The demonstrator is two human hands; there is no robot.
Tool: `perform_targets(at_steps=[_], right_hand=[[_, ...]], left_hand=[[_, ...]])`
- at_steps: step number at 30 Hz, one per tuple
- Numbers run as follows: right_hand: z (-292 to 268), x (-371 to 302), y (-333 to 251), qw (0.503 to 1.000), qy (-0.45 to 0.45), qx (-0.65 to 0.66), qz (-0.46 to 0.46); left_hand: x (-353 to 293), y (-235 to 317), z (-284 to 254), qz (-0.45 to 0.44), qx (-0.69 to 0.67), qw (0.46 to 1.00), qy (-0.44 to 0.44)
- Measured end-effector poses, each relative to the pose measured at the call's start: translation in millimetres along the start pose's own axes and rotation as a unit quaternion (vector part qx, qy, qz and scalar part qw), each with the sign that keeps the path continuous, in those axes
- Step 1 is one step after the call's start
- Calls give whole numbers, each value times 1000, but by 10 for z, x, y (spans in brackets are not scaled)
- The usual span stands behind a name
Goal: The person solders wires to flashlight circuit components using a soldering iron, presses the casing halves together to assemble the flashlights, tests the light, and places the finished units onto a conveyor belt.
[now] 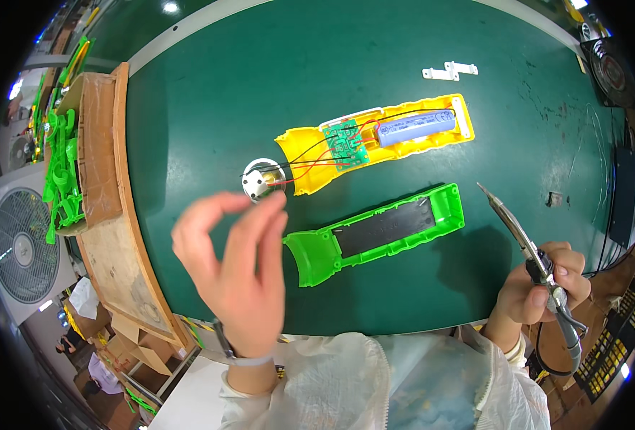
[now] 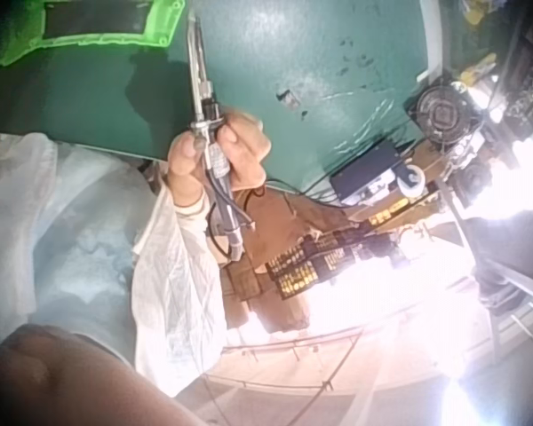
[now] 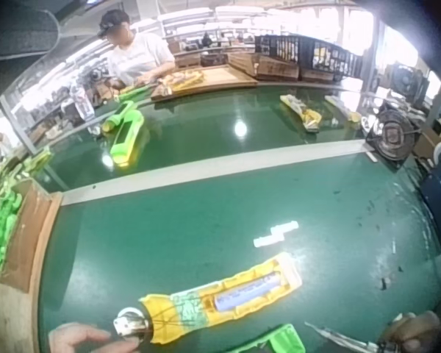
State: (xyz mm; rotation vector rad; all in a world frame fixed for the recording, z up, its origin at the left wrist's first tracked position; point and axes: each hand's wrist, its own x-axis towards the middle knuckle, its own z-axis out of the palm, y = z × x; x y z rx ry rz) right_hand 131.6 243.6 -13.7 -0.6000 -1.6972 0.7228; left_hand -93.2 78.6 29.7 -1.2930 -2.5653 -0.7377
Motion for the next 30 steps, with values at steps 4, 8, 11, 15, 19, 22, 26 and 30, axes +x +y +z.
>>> perform_targets(at_steps=[4,8,11,15,19,22,26,30], right_hand=[[-1,-6,-9,1000,6,-15,9],[9,17,32,999,-2,13,-33],[13,11,28,999,2,8,-31],[9,5,24,1000,0,14,-28],[1,8,28,999,-4,18,-28],[-4,10,30,999,-5,15,-30],[-10,6,25,999,-5,11,-31],[-18,13,23,999,-11,13,-31]], left_hand=[[246,-144,25,60,78,995,-30],[323,-162,45,90,93,990,-57],[331,-162,61,91,87,991,-48],[332,-183,71,45,36,998,-23],[364,-229,83,32,36,999,-13],[389,-245,89,48,52,997,-21],[407,-230,88,75,58,995,-36],[441,-216,92,66,48,996,-34]])
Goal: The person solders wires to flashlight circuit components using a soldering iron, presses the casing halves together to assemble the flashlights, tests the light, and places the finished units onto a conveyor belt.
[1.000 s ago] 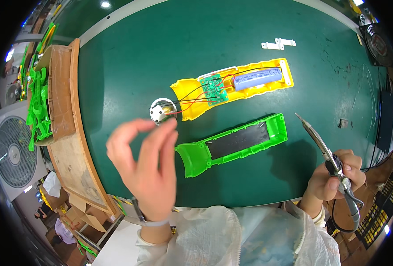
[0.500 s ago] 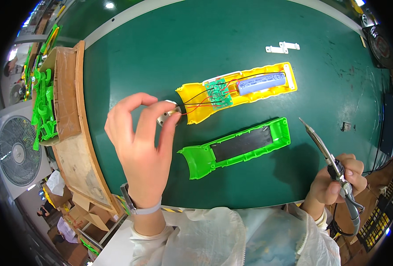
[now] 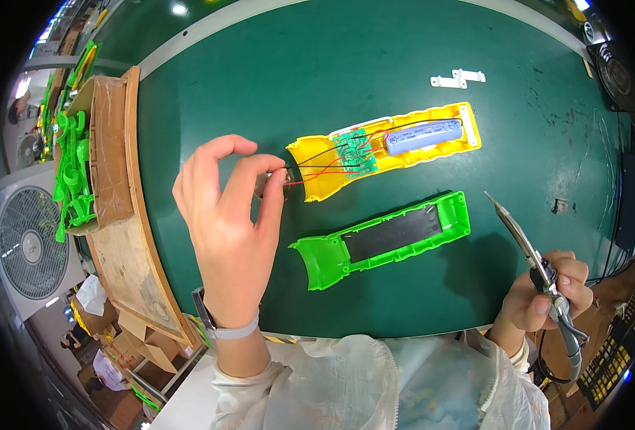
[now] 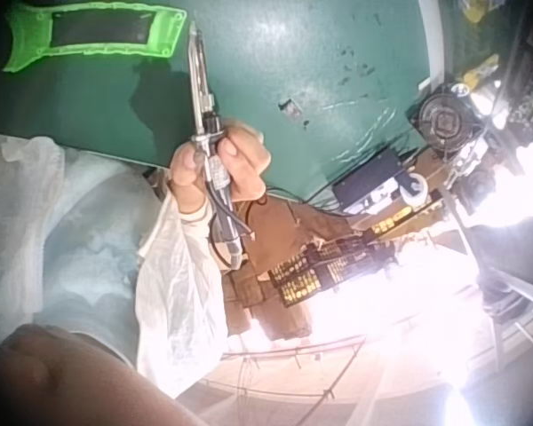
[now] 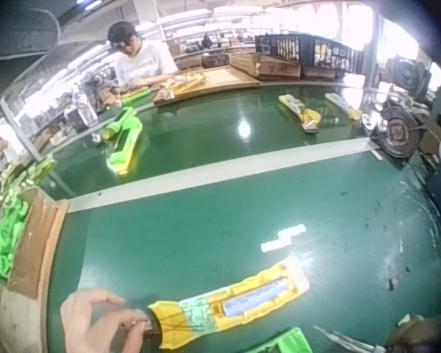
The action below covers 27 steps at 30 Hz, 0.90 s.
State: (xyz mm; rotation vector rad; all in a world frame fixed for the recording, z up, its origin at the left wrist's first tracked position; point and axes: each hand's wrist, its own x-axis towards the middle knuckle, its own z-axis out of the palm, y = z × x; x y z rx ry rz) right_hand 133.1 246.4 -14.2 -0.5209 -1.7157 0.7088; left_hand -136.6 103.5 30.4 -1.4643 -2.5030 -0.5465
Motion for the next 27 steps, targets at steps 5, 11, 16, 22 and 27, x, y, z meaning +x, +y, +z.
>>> perform_targets(at_steps=[5,11,16,22,27], right_hand=[[10,5,5,1000,1,0,-7],[-2,0,-32,1000,0,-20,11],[-32,-10,-80,997,3,-60,40],[-19,-15,-31,1000,11,-2,23],[-51,-31,-128,995,-23,27,96]], left_hand=[[65,1,-4,-29,-60,998,5],[71,96,-70,-36,-246,968,45],[-13,458,26,-72,-489,869,28],[-222,839,135,-167,-583,795,21],[-285,822,281,70,-243,967,-8]])
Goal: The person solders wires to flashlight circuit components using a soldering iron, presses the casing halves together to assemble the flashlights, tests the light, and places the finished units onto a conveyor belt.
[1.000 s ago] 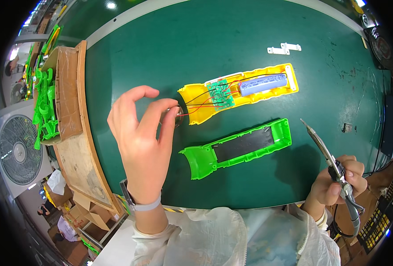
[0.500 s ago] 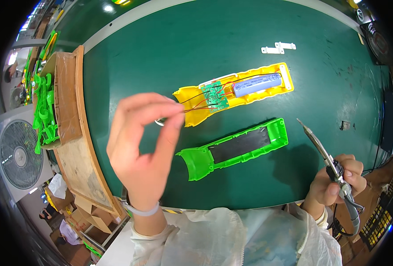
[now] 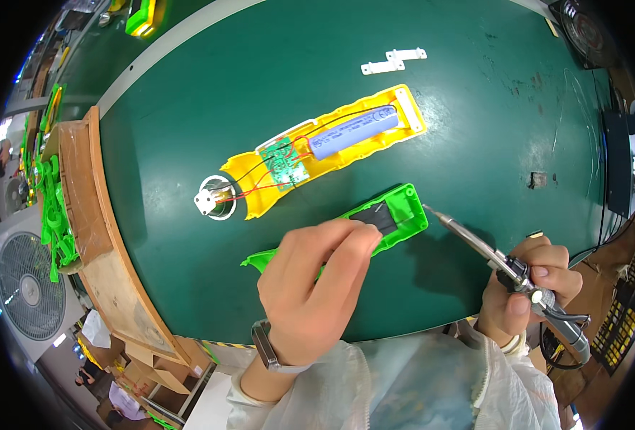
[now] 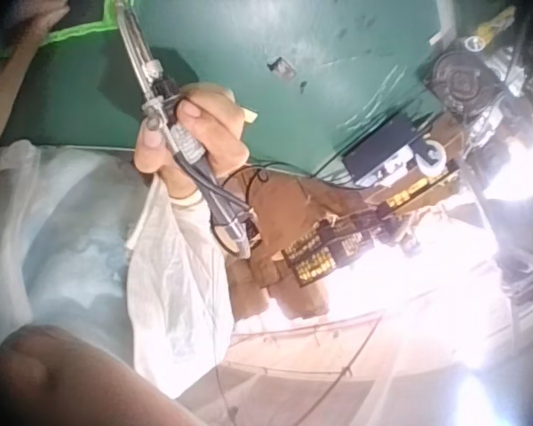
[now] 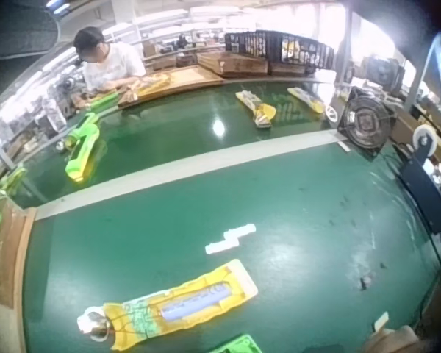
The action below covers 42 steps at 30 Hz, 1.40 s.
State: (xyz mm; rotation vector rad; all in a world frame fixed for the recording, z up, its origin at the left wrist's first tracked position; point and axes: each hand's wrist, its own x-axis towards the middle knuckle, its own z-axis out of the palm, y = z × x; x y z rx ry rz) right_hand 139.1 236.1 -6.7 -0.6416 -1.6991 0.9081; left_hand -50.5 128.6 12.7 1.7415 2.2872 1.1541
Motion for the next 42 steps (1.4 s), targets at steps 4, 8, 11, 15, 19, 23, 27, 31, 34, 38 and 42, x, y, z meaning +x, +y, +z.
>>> perform_targets(at_steps=[4,8,11,15,19,23,27,31,34,38,42], right_hand=[[-1,9,-18,998,-46,40,25],[8,71,37,990,-121,67,19],[42,92,68,987,-136,82,20],[79,99,73,988,-141,57,19],[126,90,82,990,-124,70,9],[110,117,76,985,-151,78,9],[104,135,76,984,-167,66,-2],[126,134,70,983,-166,75,2],[141,136,75,983,-162,81,0],[140,144,79,982,-175,74,-5],[146,132,70,983,-168,74,-3]], left_hand=[[-23,21,79,-47,44,998,-4],[-26,46,95,-78,45,996,-5],[-22,43,107,-85,43,995,-7],[-25,57,117,-97,49,994,-8],[-23,69,105,-108,54,993,-20],[-17,80,115,-105,62,993,-11],[-15,88,121,-109,61,992,-9],[-21,87,118,-120,48,992,-4],[-30,80,124,-114,48,992,5],[-48,92,113,-134,48,990,4],[-68,99,135,-136,50,989,16]])
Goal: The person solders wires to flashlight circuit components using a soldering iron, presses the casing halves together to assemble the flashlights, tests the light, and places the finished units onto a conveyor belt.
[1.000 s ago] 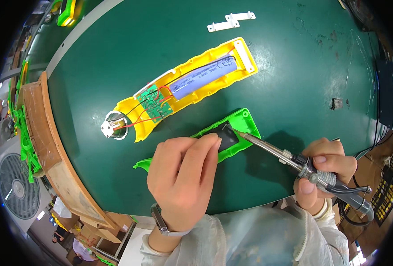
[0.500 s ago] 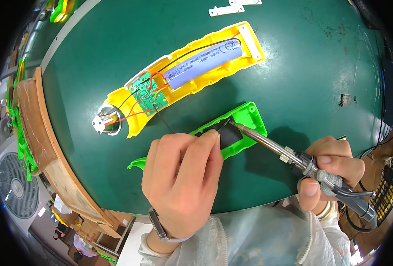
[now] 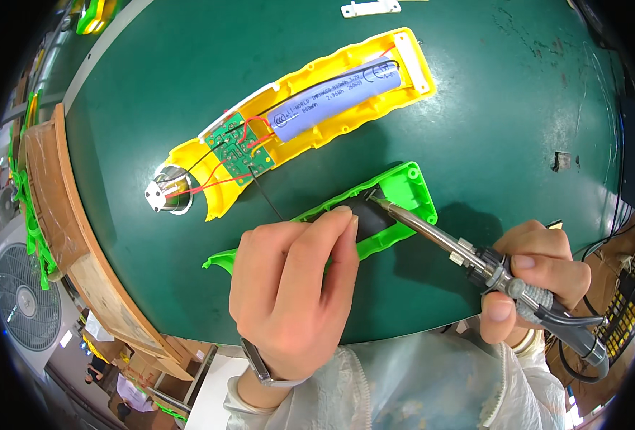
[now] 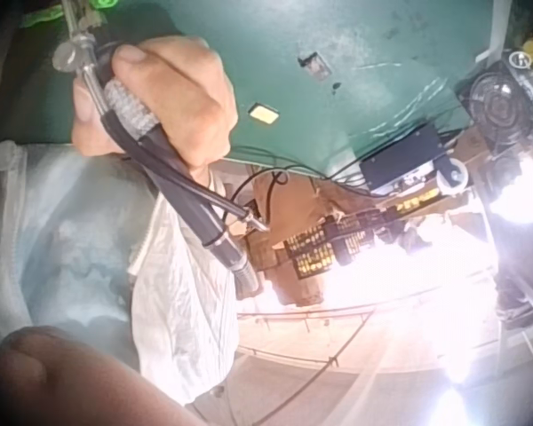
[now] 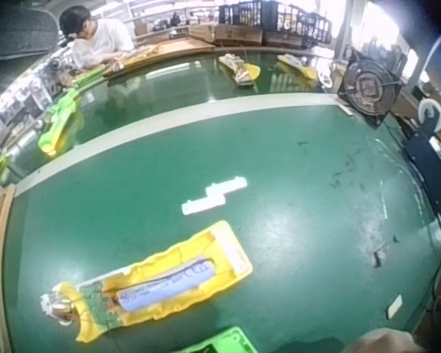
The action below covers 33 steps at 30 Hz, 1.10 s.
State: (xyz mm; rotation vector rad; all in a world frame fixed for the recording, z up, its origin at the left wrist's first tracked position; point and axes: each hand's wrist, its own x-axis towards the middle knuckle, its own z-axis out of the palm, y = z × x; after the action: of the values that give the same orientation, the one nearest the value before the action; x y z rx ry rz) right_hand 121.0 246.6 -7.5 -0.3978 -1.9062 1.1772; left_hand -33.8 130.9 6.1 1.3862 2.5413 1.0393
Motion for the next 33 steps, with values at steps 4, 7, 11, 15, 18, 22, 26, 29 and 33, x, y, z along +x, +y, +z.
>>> perform_targets(at_steps=[4,7,11,15,18,22,26,29,33], right_hand=[[5,-13,-7,1000,8,4,4],[-11,-7,-13,1000,2,1,4],[-40,16,-18,1000,-26,0,2],[-15,14,-22,1000,-9,6,0],[-9,14,-20,1000,-9,5,-1],[-10,17,-22,1000,-11,2,-3],[-12,26,-29,1000,-17,-6,-1],[1,23,-26,1000,-9,-5,-1],[6,4,-19,1000,-2,-8,-4]], left_hand=[[-6,1,4,10,-5,1000,-2],[3,9,-3,18,2,1000,2],[6,30,-15,21,4,1000,-2],[0,31,-21,18,4,1000,-8],[-8,30,-18,7,0,1000,-10],[-10,32,-9,2,-4,1000,-9],[-8,33,-9,3,-4,1000,-11],[-11,32,-13,2,-8,1000,-13],[-12,27,1,1,-20,1000,-10]])
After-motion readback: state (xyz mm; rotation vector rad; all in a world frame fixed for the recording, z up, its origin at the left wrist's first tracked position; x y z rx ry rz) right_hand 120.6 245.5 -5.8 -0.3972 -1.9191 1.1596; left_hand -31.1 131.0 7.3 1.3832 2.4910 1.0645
